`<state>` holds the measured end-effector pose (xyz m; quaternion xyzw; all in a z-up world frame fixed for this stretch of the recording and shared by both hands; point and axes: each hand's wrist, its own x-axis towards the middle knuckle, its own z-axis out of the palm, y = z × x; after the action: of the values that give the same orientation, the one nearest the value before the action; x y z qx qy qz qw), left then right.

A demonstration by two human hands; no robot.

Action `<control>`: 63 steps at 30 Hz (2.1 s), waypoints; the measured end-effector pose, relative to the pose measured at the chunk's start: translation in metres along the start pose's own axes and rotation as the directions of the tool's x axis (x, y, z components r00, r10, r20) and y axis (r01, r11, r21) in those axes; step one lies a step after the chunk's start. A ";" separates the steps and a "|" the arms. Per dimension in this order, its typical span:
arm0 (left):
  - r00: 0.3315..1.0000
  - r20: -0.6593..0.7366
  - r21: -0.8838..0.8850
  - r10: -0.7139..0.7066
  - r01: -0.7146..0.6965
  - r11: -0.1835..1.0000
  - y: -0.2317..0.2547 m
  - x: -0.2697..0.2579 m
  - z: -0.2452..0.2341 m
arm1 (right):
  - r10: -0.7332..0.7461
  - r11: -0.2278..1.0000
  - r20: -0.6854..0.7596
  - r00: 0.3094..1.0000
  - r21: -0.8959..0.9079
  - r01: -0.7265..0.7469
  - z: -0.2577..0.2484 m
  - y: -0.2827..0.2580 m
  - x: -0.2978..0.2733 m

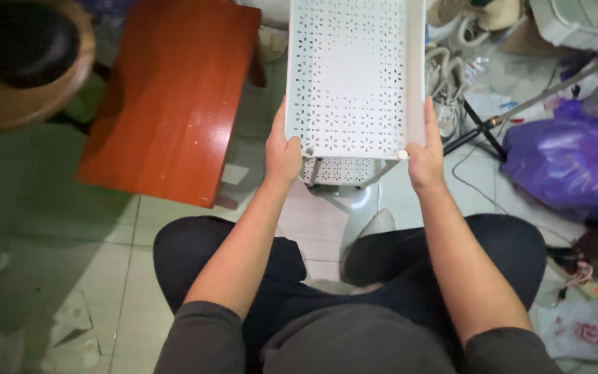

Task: The person assembles a white plastic rolling cart by inserting four legs with wheels into the bottom tray and then placing a second tray on top. The person handles the trays and legs by hand and completes the assembly.

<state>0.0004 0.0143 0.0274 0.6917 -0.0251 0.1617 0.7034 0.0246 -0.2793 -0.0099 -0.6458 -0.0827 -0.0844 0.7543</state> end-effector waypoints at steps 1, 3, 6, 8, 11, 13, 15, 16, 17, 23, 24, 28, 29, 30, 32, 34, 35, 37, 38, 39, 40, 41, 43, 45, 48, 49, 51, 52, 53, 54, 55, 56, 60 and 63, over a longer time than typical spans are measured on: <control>1.000 -0.006 -0.018 -0.005 0.005 1.000 0.004 0.002 -0.004 | -0.014 1.000 0.025 1.000 -0.007 0.014 0.006 -0.005 0.000; 1.000 -0.016 -0.020 -0.005 0.005 1.000 0.015 0.006 -0.014 | -0.041 0.998 0.059 0.997 -0.054 0.045 0.018 -0.017 0.002; 1.000 -0.021 0.037 0.003 -0.002 0.999 0.038 0.011 -0.031 | -0.016 1.000 0.061 0.998 -0.008 0.016 0.041 -0.033 0.004; 1.000 -0.021 0.084 -0.008 0.010 0.996 0.053 0.014 -0.046 | -0.014 0.999 0.070 0.997 0.051 0.010 0.057 -0.042 0.010; 0.983 0.036 0.039 -0.178 0.177 0.983 0.069 0.017 -0.078 | -0.053 0.994 0.115 0.992 0.104 0.041 0.083 -0.049 0.017; 0.993 0.090 0.334 0.078 -0.104 0.937 0.074 0.017 -0.098 | -0.066 0.992 0.155 0.986 0.117 0.048 0.102 -0.051 0.020; 0.971 0.167 0.492 0.171 -0.232 0.839 0.075 0.018 -0.122 | -0.029 0.990 0.181 0.983 0.142 0.003 0.124 -0.049 0.023; 0.971 0.186 0.517 0.149 -0.226 0.825 0.074 0.017 -0.135 | -0.009 0.988 0.194 0.981 0.154 -0.022 0.135 -0.046 0.023; 0.971 0.206 0.541 0.125 -0.219 0.812 0.073 0.015 -0.148 | -0.003 0.992 0.209 0.978 0.122 -0.023 0.145 -0.042 0.021; 0.983 0.179 0.675 0.043 -0.154 0.721 0.054 -0.009 -0.219 | -0.054 0.973 0.293 0.955 -0.200 0.116 0.203 -0.007 0.004; 0.984 0.172 0.667 0.043 -0.148 0.730 0.049 -0.014 -0.228 | -0.031 0.960 0.301 0.953 -0.256 0.113 0.210 -0.001 0.000; 0.991 0.134 0.652 0.006 -0.093 0.753 0.029 -0.031 -0.254 | 0.054 0.948 0.327 0.943 -0.314 0.055 0.233 0.020 -0.013; 0.992 0.125 0.649 -0.012 -0.073 0.757 0.024 -0.035 -0.258 | 0.059 0.938 0.336 0.940 -0.341 0.063 0.236 0.024 -0.016; 0.993 0.120 0.649 -0.011 -0.069 0.758 0.020 -0.038 -0.262 | 0.064 0.927 0.345 0.937 -0.368 0.072 0.238 0.028 -0.019; 0.994 0.112 0.649 -0.016 -0.061 0.758 0.013 -0.043 -0.269 | 0.052 0.918 0.367 0.929 -0.384 0.100 0.241 0.035 -0.024; 0.995 0.091 0.648 -0.040 -0.029 0.761 0.009 -0.045 -0.273 | 0.010 0.919 0.393 0.920 -0.365 0.146 0.244 0.040 -0.027; 0.995 0.082 0.648 -0.050 -0.015 0.761 0.007 -0.045 -0.275 | -0.001 0.912 0.393 0.919 -0.376 0.162 0.245 0.042 -0.029; 0.996 0.090 0.639 -0.023 -0.040 0.768 0.006 -0.045 -0.277 | -0.026 0.896 0.396 0.918 -0.398 0.197 0.248 0.044 -0.031; 0.996 0.094 0.634 -0.009 -0.053 0.771 0.006 -0.044 -0.276 | -0.029 0.888 0.397 0.917 -0.410 0.206 0.249 0.044 -0.030; 0.996 0.076 0.646 -0.039 -0.019 0.763 0.006 -0.044 -0.276 | -0.029 0.881 0.399 0.916 -0.423 0.212 0.250 0.043 -0.030; 0.996 0.058 0.656 -0.069 0.014 0.755 0.007 -0.043 -0.275 | -0.030 0.873 0.401 0.916 -0.435 0.219 0.250 0.040 -0.030; 0.994 0.041 0.666 -0.098 0.046 0.745 0.009 -0.043 -0.274 | -0.011 0.864 0.406 0.914 -0.456 0.213 0.251 0.037 -0.030; 0.999 0.046 0.779 0.011 -0.042 0.626 0.016 -0.040 -0.269 | 0.024 0.845 0.414 0.910 -0.494 0.203 0.254 0.026 -0.028; 0.991 0.097 0.839 0.087 -0.128 0.529 0.027 -0.038 -0.264 | -0.067 0.785 0.496 0.866 -0.510 0.353 0.251 0.009 -0.032; 0.965 0.249 0.832 0.080 -0.255 0.493 0.040 -0.040 -0.247 | -0.186 0.485 0.721 0.668 -0.524 0.700 0.242 -0.017 -0.035; 0.948 0.316 0.805 0.031 -0.286 0.519 0.042 -0.043 -0.239 | -0.186 0.333 0.803 0.566 -0.491 0.805 0.240 -0.021 -0.038; 0.896 0.444 0.772 0.018 -0.393 0.500 0.043 -0.050 -0.220 | -0.075 0.384 0.865 0.495 -0.433 0.816 0.241 -0.024 -0.040; 0.862 0.505 0.760 0.046 -0.470 0.449 0.043 -0.053 -0.211 | -0.023 0.411 0.891 0.453 -0.404 0.817 0.241 -0.025 -0.041; 0.822 0.564 0.742 0.078 -0.547 0.389 0.043 -0.050 -0.206 | -0.015 0.383 0.889 0.458 -0.418 0.823 0.242 -0.025 -0.040; 0.811 0.585 0.745 -0.006 -0.534 0.401 0.043 -0.046 -0.203 | -0.006 0.355 0.886 0.464 -0.432 0.829 0.243 -0.024 -0.040; 0.793 0.601 0.749 -0.098 -0.517 0.414 0.042 -0.044 -0.202 | 0.006 0.332 0.882 0.471 -0.446 0.831 0.244 -0.022 -0.042; 0.768 0.613 0.755 -0.187 -0.499 0.426 0.040 -0.042 -0.202 | -0.008 0.342 0.882 0.471 -0.440 0.830 0.244 -0.020 -0.044; 0.770 0.627 0.745 -0.113 -0.552 0.373 0.036 -0.034 -0.203 | -0.049 0.337 0.880 0.472 -0.430 0.837 0.246 -0.014 -0.044; 0.805 0.574 0.773 -0.149 -0.473 0.422 0.036 -0.033 -0.214 | -0.049 0.349 0.878 0.475 -0.431 0.832 0.254 -0.010 -0.044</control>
<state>-0.0806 0.2177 0.0451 0.9627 -0.2130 0.0089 0.1668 -0.0246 -0.0289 0.0283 -0.8307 -0.5262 -0.0692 0.1682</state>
